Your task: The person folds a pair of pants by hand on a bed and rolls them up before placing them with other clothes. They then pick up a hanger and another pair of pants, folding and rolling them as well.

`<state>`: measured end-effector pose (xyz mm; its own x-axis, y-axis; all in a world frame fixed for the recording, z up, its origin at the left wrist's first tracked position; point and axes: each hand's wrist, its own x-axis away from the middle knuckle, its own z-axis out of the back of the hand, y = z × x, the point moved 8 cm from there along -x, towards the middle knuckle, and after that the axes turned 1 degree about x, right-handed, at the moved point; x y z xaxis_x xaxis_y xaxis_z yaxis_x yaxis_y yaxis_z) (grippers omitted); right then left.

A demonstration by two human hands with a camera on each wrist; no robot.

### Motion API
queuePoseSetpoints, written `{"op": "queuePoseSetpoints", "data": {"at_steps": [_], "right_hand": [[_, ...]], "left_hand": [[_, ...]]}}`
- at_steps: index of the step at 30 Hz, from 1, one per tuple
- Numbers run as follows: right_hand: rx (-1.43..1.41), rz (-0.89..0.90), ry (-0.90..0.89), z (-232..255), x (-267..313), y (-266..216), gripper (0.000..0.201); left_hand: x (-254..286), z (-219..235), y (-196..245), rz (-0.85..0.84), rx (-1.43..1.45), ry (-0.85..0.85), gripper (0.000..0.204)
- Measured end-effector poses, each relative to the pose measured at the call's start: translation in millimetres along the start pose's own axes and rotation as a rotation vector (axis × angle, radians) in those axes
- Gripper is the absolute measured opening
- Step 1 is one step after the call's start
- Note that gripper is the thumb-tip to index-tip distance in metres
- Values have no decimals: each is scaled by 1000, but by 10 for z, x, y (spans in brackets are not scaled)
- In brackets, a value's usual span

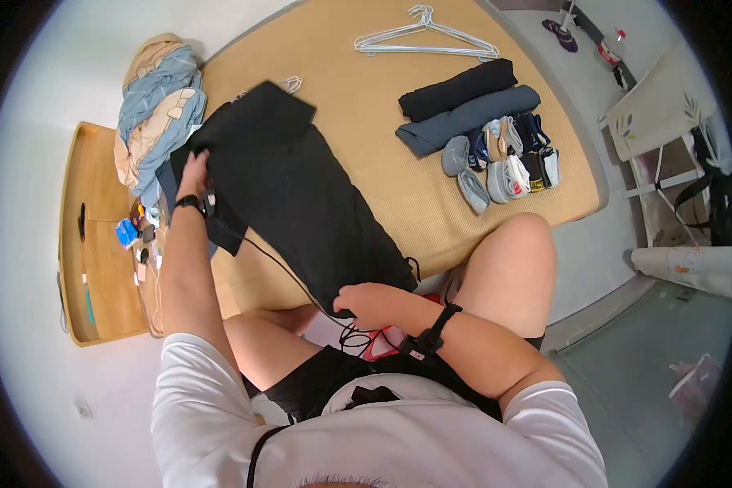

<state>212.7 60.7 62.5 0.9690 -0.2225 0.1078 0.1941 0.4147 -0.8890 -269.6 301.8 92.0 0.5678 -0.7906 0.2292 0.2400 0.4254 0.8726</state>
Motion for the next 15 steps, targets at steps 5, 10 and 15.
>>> {"op": "queuePoseSetpoints", "data": {"at_steps": [5, 10, 15], "right_hand": [[161, -217, -197, -408, 35, 359, 43], [114, -224, -263, -535, -51, 461, 44], [56, -156, -193, -554, -118, 427, 49]], "left_hand": [[547, -69, -931, 201, 2, 127, 93], [424, -76, -731, -65, -12, 95, 91], [140, 84, -144, -108, 182, 88, 96]]}}
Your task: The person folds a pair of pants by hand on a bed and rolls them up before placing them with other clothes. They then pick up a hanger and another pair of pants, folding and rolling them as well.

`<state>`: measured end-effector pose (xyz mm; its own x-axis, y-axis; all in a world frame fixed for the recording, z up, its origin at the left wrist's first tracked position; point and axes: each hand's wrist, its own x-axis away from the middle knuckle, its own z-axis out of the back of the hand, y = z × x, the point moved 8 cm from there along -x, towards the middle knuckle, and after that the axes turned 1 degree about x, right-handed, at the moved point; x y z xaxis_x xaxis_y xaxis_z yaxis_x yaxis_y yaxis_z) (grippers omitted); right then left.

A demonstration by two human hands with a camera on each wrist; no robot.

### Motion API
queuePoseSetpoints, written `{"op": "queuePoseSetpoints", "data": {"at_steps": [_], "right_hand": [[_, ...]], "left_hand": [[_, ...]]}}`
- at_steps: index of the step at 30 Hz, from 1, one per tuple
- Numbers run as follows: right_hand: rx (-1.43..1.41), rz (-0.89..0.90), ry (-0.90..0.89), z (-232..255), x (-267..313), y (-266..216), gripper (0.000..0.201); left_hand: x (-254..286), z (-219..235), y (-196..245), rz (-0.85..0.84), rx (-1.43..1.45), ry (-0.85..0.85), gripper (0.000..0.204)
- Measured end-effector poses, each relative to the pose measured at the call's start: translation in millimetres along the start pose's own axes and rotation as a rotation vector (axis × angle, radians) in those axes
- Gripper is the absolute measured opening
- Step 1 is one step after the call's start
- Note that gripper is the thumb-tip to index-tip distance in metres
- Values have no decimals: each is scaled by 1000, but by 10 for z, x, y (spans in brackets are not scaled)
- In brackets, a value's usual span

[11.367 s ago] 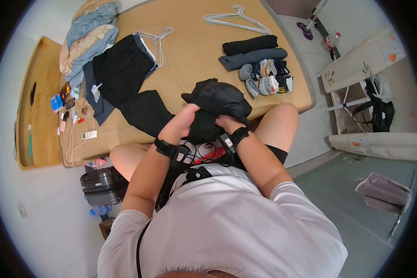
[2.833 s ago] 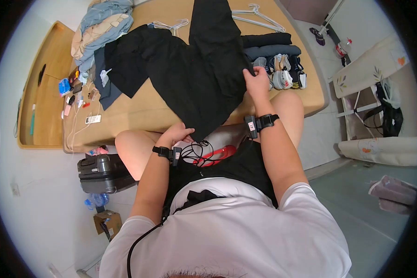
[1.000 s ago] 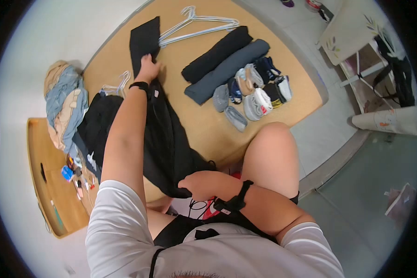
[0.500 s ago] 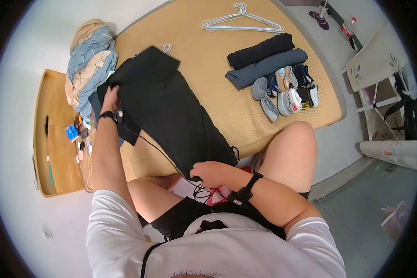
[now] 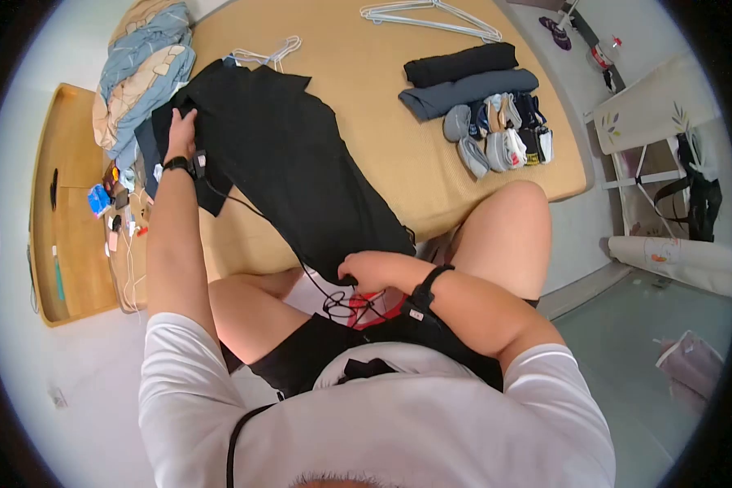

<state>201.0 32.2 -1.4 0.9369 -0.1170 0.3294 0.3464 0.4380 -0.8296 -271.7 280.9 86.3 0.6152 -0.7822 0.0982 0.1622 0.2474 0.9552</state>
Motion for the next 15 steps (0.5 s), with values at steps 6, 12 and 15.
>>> {"op": "queuePoseSetpoints", "data": {"at_steps": [6, 12, 15], "right_hand": [[-121, -170, 195, 607, 165, 229, 30], [116, -523, 577, 1291, 715, 859, 32], [89, -625, 464, 1084, 694, 949, 43]], "left_hand": [[785, 28, -350, 131, -352, 40, 29], [3612, -890, -1014, 546, -320, -597, 38], [4389, -1148, -1616, 659, -431, -776, 41]]}}
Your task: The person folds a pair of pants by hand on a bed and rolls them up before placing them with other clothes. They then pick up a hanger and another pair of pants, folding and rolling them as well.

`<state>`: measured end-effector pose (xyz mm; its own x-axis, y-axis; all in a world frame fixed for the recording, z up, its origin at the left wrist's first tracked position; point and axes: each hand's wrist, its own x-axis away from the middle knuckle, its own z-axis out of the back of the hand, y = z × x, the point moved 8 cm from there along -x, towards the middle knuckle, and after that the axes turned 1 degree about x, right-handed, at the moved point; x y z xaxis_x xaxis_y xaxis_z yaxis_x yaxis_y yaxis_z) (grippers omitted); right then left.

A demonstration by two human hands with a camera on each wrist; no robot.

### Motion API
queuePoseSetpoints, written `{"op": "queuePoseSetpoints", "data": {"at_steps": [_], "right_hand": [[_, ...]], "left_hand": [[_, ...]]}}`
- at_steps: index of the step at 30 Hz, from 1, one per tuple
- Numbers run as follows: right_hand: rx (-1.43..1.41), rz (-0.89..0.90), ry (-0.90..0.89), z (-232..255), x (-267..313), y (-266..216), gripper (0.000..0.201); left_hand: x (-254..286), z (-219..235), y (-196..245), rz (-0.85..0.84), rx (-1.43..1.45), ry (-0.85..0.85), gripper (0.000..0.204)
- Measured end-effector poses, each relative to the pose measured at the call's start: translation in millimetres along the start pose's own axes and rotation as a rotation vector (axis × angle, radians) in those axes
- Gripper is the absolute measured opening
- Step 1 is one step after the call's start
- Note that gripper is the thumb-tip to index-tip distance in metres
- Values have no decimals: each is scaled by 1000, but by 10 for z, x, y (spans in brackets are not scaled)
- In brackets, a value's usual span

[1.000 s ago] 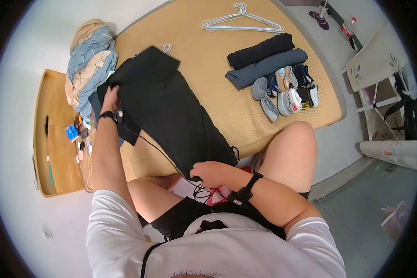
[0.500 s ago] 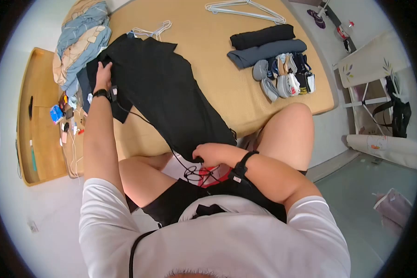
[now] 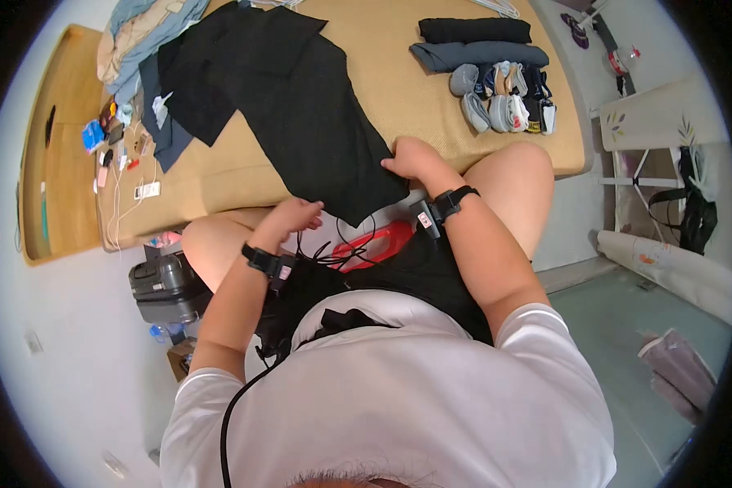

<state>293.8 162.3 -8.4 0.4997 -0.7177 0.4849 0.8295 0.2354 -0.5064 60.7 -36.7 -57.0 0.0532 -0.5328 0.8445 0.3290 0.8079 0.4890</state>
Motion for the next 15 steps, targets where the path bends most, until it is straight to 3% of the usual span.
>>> {"op": "queuePoseSetpoints", "data": {"at_steps": [2, 4, 7, 10, 12, 15], "right_hand": [[-29, -47, -86, -177, -1, -8, 51], [-10, 14, 56, -196, 56, -68, 66], [-166, -40, 30, -331, -49, 91, 72], [-352, 82, -94, -336, 96, 11, 63], [-418, 58, -153, -346, 176, 36, 57], [-427, 5, -255, -400, 221, 131, 48]], "left_hand": [[-140, -172, -149, 55, 105, 10, 43], [-225, -375, -299, 119, 204, 5, 46], [-355, -523, -321, -9, 603, 0, 62], [-123, -571, -210, -39, 616, 25, 59], [-172, -472, -209, -138, 589, 63, 56], [-216, -401, -291, -34, 709, 118, 49]]}}
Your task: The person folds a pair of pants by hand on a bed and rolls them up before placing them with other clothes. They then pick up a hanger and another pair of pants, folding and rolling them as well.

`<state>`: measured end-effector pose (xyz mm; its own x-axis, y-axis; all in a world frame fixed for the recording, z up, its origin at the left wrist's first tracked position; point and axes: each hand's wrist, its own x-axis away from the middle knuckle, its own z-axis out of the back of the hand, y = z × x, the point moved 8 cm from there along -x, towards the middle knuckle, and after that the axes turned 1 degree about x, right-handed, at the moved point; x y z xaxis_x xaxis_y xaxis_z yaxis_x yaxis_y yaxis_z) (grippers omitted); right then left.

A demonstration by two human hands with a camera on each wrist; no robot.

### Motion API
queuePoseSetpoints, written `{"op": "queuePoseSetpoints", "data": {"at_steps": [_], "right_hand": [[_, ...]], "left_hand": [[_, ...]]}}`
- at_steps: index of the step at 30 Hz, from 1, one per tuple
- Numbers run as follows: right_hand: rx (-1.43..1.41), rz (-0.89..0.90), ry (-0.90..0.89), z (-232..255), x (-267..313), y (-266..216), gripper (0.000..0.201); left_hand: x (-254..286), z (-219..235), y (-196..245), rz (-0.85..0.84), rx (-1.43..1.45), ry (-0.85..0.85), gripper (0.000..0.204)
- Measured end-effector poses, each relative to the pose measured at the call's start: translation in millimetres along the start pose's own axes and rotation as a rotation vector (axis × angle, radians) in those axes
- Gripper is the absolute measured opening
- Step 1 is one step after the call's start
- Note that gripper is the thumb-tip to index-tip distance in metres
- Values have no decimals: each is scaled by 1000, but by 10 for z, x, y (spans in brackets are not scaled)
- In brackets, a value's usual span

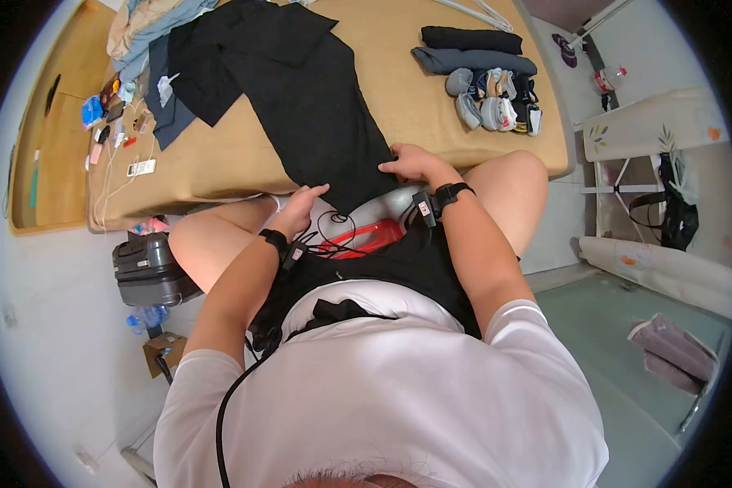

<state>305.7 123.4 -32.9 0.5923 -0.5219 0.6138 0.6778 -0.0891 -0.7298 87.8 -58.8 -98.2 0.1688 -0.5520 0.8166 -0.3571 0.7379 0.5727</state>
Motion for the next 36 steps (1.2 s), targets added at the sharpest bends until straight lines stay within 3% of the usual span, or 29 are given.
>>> {"op": "queuePoseSetpoints", "data": {"at_steps": [4, 5, 6, 8, 9, 10, 14, 16, 19, 23, 25, 29, 31, 36], "right_hand": [[41, -17, 7, 4, 99, -24, 41], [45, -18, 14, -4, 54, 60, 41], [-36, 86, 92, 13, -17, 106, 43], [-115, 191, 178, 83, -48, 134, 46], [-327, 153, 165, 39, -7, 107, 51], [-540, 115, 150, -7, 45, 81, 60], [-441, 99, 61, -99, 394, -228, 73], [-349, 269, -56, -160, 484, -390, 91], [-162, 379, -4, -144, 492, -420, 94], [-132, 490, 27, -165, 504, -485, 96], [-9, 518, 78, -215, 554, -581, 90], [-44, 440, 115, -238, 492, -567, 71], [-119, 562, 203, -152, 315, -436, 53], [-171, 490, 301, -103, 279, -433, 44]], "left_hand": [[-201, 30, -59, -56, 67, -74, 46], [-64, -104, 52, -92, 117, -208, 46], [28, -224, 109, -126, 166, -342, 45], [86, -300, 67, -121, 94, -300, 45], [95, -298, 26, -110, 23, -250, 45], [125, -358, 16, -94, 59, -326, 47], [157, -413, 77, -128, 162, -422, 44], [222, -363, 166, -132, 308, -365, 41], [245, -309, 201, -104, 344, -347, 47], [199, -147, 209, -93, 429, -311, 51], [199, -96, 271, -86, 540, -349, 49], [232, -32, 272, -48, 521, -346, 49], [163, 19, 217, -27, 528, -361, 51], [348, -34, 288, 3, 435, -364, 46]]}}
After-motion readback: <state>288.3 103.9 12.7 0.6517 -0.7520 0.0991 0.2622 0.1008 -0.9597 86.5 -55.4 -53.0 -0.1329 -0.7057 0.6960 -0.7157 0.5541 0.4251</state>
